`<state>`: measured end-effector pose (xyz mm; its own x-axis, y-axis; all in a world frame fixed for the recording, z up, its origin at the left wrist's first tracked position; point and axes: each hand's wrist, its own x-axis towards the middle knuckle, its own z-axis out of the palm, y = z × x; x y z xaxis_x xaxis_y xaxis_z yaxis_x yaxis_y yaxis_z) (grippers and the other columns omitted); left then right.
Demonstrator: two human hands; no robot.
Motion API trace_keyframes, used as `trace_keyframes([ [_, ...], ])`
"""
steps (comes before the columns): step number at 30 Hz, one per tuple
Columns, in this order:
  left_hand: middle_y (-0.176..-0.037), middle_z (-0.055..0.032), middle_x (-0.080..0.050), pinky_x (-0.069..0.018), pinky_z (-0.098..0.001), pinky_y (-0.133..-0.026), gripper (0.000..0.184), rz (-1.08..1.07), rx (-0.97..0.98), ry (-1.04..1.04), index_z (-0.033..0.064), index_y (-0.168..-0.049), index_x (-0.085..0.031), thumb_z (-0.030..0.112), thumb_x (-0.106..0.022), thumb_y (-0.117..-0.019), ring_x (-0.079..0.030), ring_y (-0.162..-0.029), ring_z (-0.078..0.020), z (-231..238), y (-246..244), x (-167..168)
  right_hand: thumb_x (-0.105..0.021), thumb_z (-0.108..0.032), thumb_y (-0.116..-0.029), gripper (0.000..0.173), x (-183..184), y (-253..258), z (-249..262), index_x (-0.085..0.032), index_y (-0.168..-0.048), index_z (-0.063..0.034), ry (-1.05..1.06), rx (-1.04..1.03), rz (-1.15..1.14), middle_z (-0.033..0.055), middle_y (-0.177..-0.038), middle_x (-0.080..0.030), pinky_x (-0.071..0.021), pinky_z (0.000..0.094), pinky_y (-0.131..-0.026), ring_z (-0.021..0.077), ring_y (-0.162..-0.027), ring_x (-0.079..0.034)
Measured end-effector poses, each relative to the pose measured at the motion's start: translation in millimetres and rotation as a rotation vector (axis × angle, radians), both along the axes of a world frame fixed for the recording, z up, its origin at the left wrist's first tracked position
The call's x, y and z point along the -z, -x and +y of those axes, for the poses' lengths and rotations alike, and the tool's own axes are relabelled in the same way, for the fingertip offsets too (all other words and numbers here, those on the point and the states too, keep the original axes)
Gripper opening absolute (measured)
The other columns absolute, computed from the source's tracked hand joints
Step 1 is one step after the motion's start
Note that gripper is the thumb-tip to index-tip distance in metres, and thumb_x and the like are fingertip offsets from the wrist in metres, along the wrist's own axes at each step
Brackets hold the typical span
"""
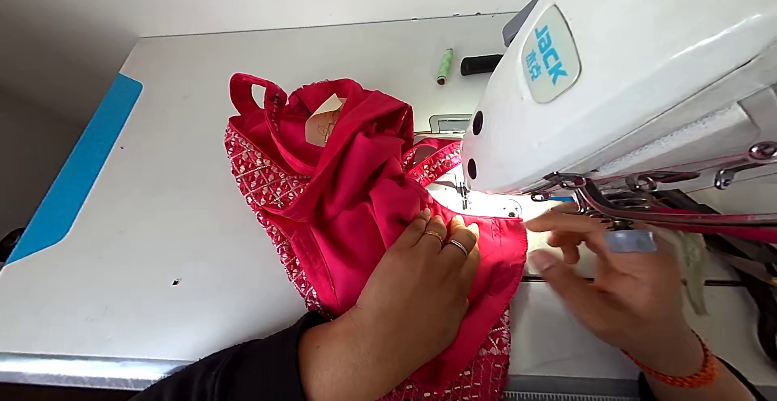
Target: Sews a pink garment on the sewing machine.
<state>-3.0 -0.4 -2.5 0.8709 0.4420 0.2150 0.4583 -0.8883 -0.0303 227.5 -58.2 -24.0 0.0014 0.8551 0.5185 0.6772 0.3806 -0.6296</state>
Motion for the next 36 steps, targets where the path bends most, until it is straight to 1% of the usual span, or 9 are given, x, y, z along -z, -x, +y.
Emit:
trace_keyframes([
  [3, -0.132, -0.0086, -0.069, -0.0466, -0.0438, -0.109, 0.041, -0.001, 0.005, -0.006, 0.0077, -0.127, -0.071, 0.022, -0.045, -0.0986, -0.062, -0.128, -0.0271, -0.1, 0.4, -0.6, -0.064, -0.046, -0.0957, 0.031, 5.9, 15.1, 6.6, -0.076, -0.105, -0.0193, 0.016, -0.028, -0.206, 0.0001, -0.104, -0.067, -0.0491, 0.0310, -0.089, 0.0111, -0.104, -0.061],
  [7, -0.134, -0.0089, -0.069, -0.0453, -0.0438, -0.110, 0.044, 0.009, 0.001, -0.003, 0.0077, -0.131, -0.070, 0.022, -0.043, -0.0987, -0.062, -0.128, -0.0273, -0.2, -0.1, -1.0, -0.058, -0.029, -0.1000, 0.023, 1.1, 7.8, 4.5, -0.073, -0.099, -0.0116, 0.039, 0.074, -0.091, -0.0020, -0.095, -0.070, -0.0530, 0.0234, -0.078, 0.0028, -0.090, -0.064],
  [11, -0.134, -0.0088, -0.068, -0.0446, -0.0440, -0.111, 0.044, 0.009, 0.001, 0.010, 0.0081, -0.132, -0.070, 0.022, -0.043, -0.0992, -0.061, -0.129, -0.0280, -0.2, 0.5, -1.1, -0.058, -0.009, -0.0982, 0.016, -7.3, -13.5, 1.8, -0.056, -0.112, -0.0180, -0.080, 0.382, 0.326, -0.0202, -0.100, -0.065, -0.0556, 0.0167, -0.083, -0.0084, -0.092, -0.064],
  [13, -0.135, -0.0085, -0.068, -0.0443, -0.0439, -0.111, 0.044, 0.015, -0.001, 0.010, 0.0080, -0.132, -0.069, 0.022, -0.043, -0.0991, -0.061, -0.129, -0.0278, 0.0, 0.4, -1.5, -0.056, -0.005, -0.0940, 0.048, -0.8, -18.6, -0.9, -0.035, -0.137, 0.0017, -0.119, 0.436, 0.253, -0.0038, -0.118, -0.055, -0.0532, 0.0206, -0.087, -0.0016, -0.103, -0.059],
  [14, -0.135, -0.0086, -0.068, -0.0445, -0.0439, -0.111, 0.044, 0.016, -0.001, 0.011, 0.0078, -0.132, -0.069, 0.022, -0.043, -0.0991, -0.061, -0.129, -0.0277, 0.1, 0.1, -1.3, -0.057, -0.008, -0.0929, 0.052, 0.6, -16.6, -2.5, -0.032, -0.137, 0.0033, -0.106, 0.415, 0.197, -0.0002, -0.120, -0.054, -0.0523, 0.0215, -0.084, -0.0001, -0.103, -0.058],
  [17, -0.135, -0.0086, -0.068, -0.0450, -0.0442, -0.111, 0.044, 0.016, -0.002, -0.002, 0.0074, -0.131, -0.070, 0.020, -0.043, -0.0993, -0.061, -0.130, -0.0275, -0.5, -0.3, -0.8, -0.063, -0.030, -0.0986, 0.035, -0.7, -0.7, -6.2, -0.053, -0.128, -0.0153, 0.054, 0.216, 0.166, -0.0112, -0.110, -0.065, -0.0559, 0.0181, -0.078, -0.0047, -0.094, -0.064],
  [21, -0.134, -0.0088, -0.068, -0.0451, -0.0433, -0.110, 0.044, 0.009, -0.006, -0.017, 0.0068, -0.130, -0.070, 0.020, -0.043, -0.0988, -0.062, -0.129, -0.0270, -0.8, -0.2, 0.1, -0.062, -0.034, -0.0974, 0.025, 10.0, 10.7, -2.4, -0.068, -0.107, -0.0114, 0.123, 0.131, 0.034, -0.0060, -0.088, -0.068, -0.0522, 0.0148, -0.059, -0.0038, -0.069, -0.060],
  [27, -0.131, -0.0106, -0.070, -0.0463, -0.0423, -0.111, 0.042, -0.010, -0.037, 0.016, 0.0054, -0.128, -0.071, 0.019, -0.045, -0.0978, -0.063, -0.128, -0.0268, -2.2, -0.9, 0.4, -0.060, -0.027, -0.0956, 0.022, 10.9, 13.3, 0.4, -0.076, -0.099, -0.0127, 0.099, 0.133, -0.150, -0.0030, -0.089, -0.066, -0.0487, 0.0138, -0.063, -0.0022, -0.071, -0.057],
  [36, -0.130, -0.0085, -0.071, -0.0454, -0.0420, -0.111, 0.042, 0.010, -0.057, -0.022, 0.0062, -0.127, -0.072, 0.020, -0.042, -0.0989, -0.063, -0.129, -0.0258, -2.0, -2.2, 0.9, -0.052, -0.030, -0.0983, 0.032, 8.1, 10.3, -0.3, -0.079, -0.103, -0.0136, 0.143, 0.205, -0.357, 0.0067, -0.096, -0.069, -0.0554, 0.0352, -0.073, 0.0194, -0.087, -0.067],
])
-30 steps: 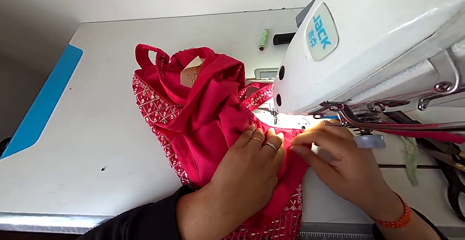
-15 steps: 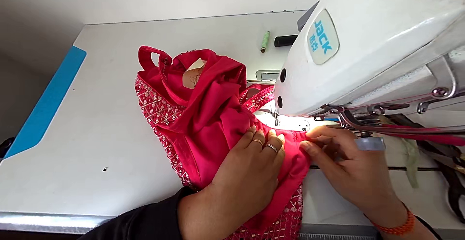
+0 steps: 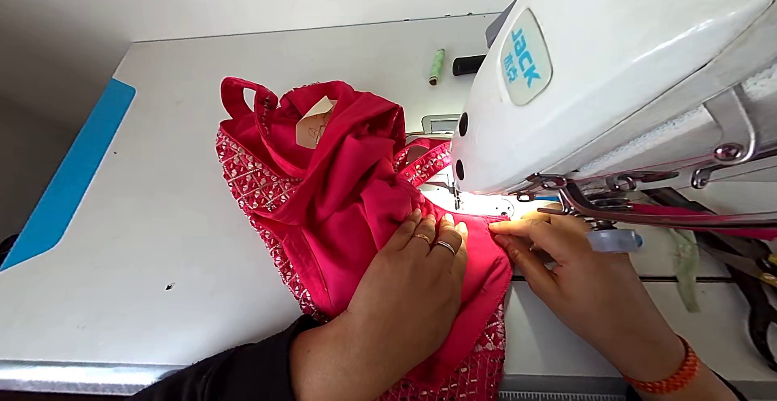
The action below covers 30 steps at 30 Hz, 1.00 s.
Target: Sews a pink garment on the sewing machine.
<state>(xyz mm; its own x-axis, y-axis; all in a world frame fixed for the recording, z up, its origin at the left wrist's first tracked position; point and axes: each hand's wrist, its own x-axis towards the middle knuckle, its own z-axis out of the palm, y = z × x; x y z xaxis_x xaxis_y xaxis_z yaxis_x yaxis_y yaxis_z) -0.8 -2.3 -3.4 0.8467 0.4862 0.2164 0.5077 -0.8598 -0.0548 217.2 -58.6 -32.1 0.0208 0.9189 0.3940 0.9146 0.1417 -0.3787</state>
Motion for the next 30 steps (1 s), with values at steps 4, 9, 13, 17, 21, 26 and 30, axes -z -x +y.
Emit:
trace_keyframes([
  [4, -0.132, -0.0099, -0.069, -0.0444, -0.0438, -0.112, 0.042, 0.003, -0.018, 0.010, 0.0054, -0.126, -0.071, 0.022, -0.043, -0.0996, -0.061, -0.130, -0.0267, 5.3, -6.7, -0.9, -0.051, -0.034, -0.0969, 0.035, -2.2, -8.8, 9.2, -0.079, -0.107, -0.0164, 0.091, 0.038, -0.006, 0.0066, -0.102, -0.072, -0.0575, 0.0434, -0.074, 0.0222, -0.091, -0.070],
  [9, -0.131, -0.0122, -0.069, -0.0439, -0.0439, -0.112, 0.042, -0.008, -0.014, 0.006, 0.0048, -0.125, -0.072, 0.023, -0.043, -0.0997, -0.062, -0.130, -0.0279, 10.0, -8.3, -1.6, -0.054, -0.035, -0.0961, 0.033, -3.9, -10.9, 13.7, -0.079, -0.105, -0.0163, 0.151, 0.089, -0.009, 0.0066, -0.097, -0.071, -0.0558, 0.0457, -0.070, 0.0236, -0.087, -0.069],
  [13, -0.131, -0.0121, -0.069, -0.0437, -0.0435, -0.112, 0.043, 0.008, -0.021, 0.006, 0.0051, -0.126, -0.071, 0.024, -0.042, -0.1003, -0.061, -0.130, -0.0279, 11.6, -9.0, -1.5, -0.055, -0.030, -0.0965, 0.032, -1.1, -12.9, 16.3, -0.079, -0.109, -0.0141, 0.177, 0.084, 0.017, 0.0088, -0.100, -0.070, -0.0556, 0.0462, -0.073, 0.0254, -0.090, -0.068],
  [17, -0.136, -0.0127, -0.067, -0.0418, -0.0445, -0.114, 0.047, 0.023, -0.031, 0.015, 0.0038, -0.133, -0.067, 0.027, -0.041, -0.1017, -0.059, -0.133, -0.0279, 12.9, -10.9, -1.2, -0.055, -0.032, -0.0968, 0.033, 4.0, -15.7, 18.1, -0.080, -0.110, -0.0146, 0.178, 0.096, 0.059, 0.0075, -0.103, -0.071, -0.0555, 0.0460, -0.077, 0.0235, -0.094, -0.068],
  [21, -0.139, -0.0133, -0.065, -0.0408, -0.0445, -0.115, 0.048, 0.025, -0.025, 0.040, 0.0038, -0.137, -0.064, 0.027, -0.042, -0.1024, -0.058, -0.134, -0.0282, 13.5, -10.6, -1.6, -0.056, -0.036, -0.0977, 0.032, 2.6, -14.9, 18.2, -0.079, -0.110, -0.0169, 0.178, 0.106, 0.089, 0.0067, -0.105, -0.071, -0.0563, 0.0463, -0.076, 0.0220, -0.092, -0.068],
  [26, -0.136, -0.0112, -0.067, -0.0412, -0.0444, -0.115, 0.045, -0.006, -0.020, 0.039, 0.0072, -0.132, -0.069, 0.029, -0.044, -0.1013, -0.058, -0.134, -0.0269, 13.5, -9.4, -0.5, -0.057, -0.033, -0.0980, 0.030, -2.4, -11.9, 17.6, -0.080, -0.107, -0.0160, 0.126, 0.096, -0.007, 0.0080, -0.099, -0.071, -0.0559, 0.0478, -0.073, 0.0256, -0.090, -0.069],
  [30, -0.129, -0.0096, -0.071, -0.0457, -0.0449, -0.111, 0.040, -0.028, -0.014, 0.011, 0.0069, -0.125, -0.073, 0.026, -0.047, -0.1008, -0.064, -0.126, -0.0280, 11.9, -9.9, 0.3, -0.054, -0.027, -0.0989, 0.034, -18.1, -18.8, -4.5, -0.078, -0.106, -0.0042, -0.069, 0.015, -0.139, 0.0169, -0.103, -0.072, -0.0556, 0.0517, -0.077, 0.0351, -0.094, -0.070],
])
